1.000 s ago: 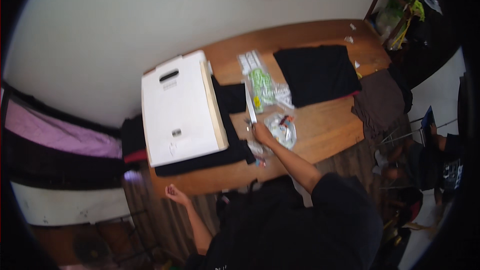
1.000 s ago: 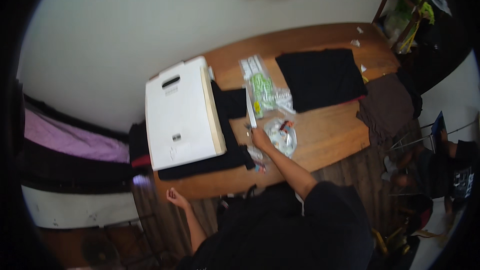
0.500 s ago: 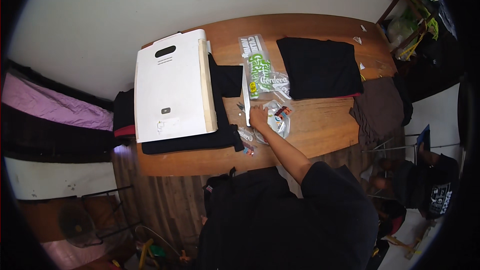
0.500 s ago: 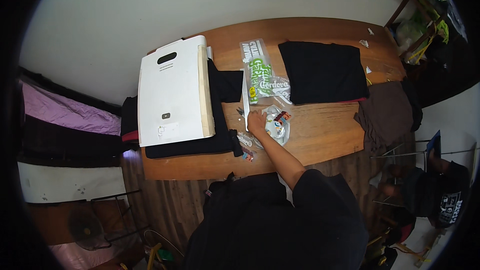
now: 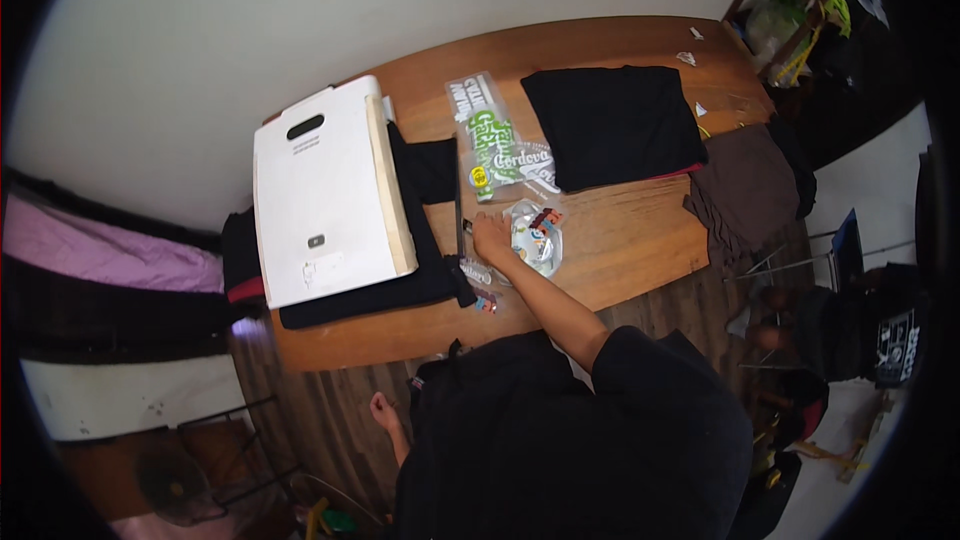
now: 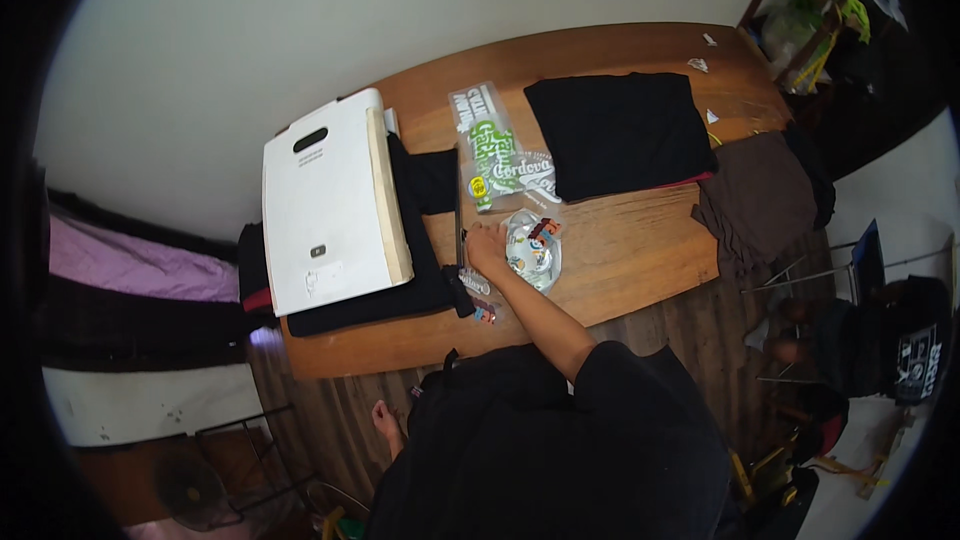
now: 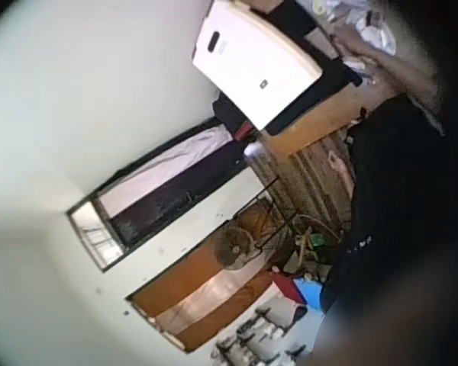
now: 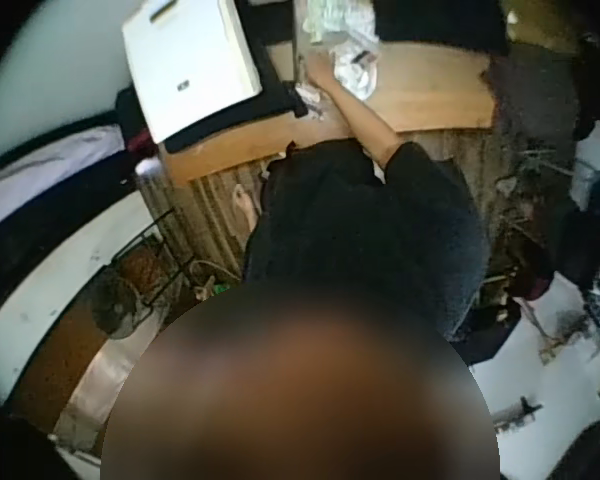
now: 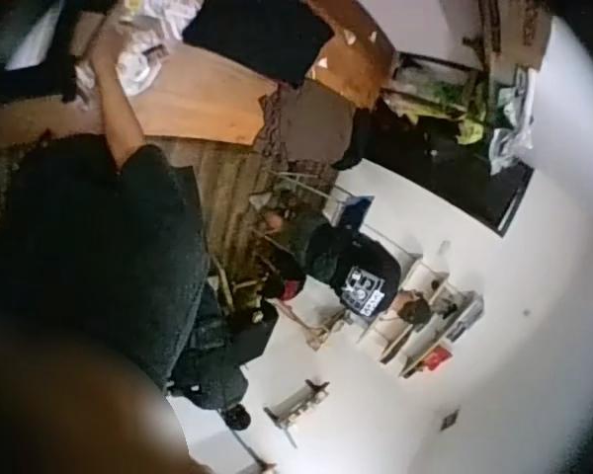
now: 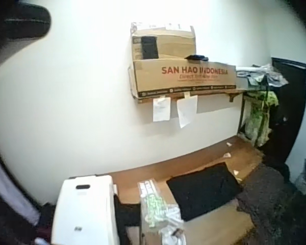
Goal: Cutting around printed vinyl stickers with scissors to prepare them for application.
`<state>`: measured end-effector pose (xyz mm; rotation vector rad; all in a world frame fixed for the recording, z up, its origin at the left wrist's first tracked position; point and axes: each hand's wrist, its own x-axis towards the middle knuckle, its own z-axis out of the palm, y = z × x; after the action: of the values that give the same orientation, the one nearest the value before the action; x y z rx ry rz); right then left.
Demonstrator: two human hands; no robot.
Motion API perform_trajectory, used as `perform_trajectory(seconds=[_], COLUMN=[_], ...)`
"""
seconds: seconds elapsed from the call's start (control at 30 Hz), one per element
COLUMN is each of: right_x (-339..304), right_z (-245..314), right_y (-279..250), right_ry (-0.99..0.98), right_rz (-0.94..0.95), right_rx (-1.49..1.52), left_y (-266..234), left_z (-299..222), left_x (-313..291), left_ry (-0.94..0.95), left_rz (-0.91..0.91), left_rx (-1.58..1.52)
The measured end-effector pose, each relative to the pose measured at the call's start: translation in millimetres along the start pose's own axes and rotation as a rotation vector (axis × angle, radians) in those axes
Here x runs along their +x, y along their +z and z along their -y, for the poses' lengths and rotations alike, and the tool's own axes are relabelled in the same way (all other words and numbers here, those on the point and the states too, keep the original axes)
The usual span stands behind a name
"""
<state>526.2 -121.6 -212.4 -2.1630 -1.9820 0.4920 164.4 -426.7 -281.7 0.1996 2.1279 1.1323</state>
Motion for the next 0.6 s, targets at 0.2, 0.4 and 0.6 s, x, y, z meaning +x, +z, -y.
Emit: perform_trajectory(seconds=[0.2, 0.4, 0.6], right_x=[-33, -121, -235], right_z=[-47, -105, -141], right_y=[-36, -49, -73], right_ry=[0.135, 0.214, 0.707], right_rz=[0.03, 0.074, -0.235], right_rx=[0.366, 1.404, 1.719], left_y=[87, 240, 427], left_z=[-127, -224, -216], left_x=[-50, -107, -54], left_ry=[0.54, 0.64, 1.138], left_rz=[0.711, 1.183, 0.718], left_rx=[0.32, 0.182, 0.289])
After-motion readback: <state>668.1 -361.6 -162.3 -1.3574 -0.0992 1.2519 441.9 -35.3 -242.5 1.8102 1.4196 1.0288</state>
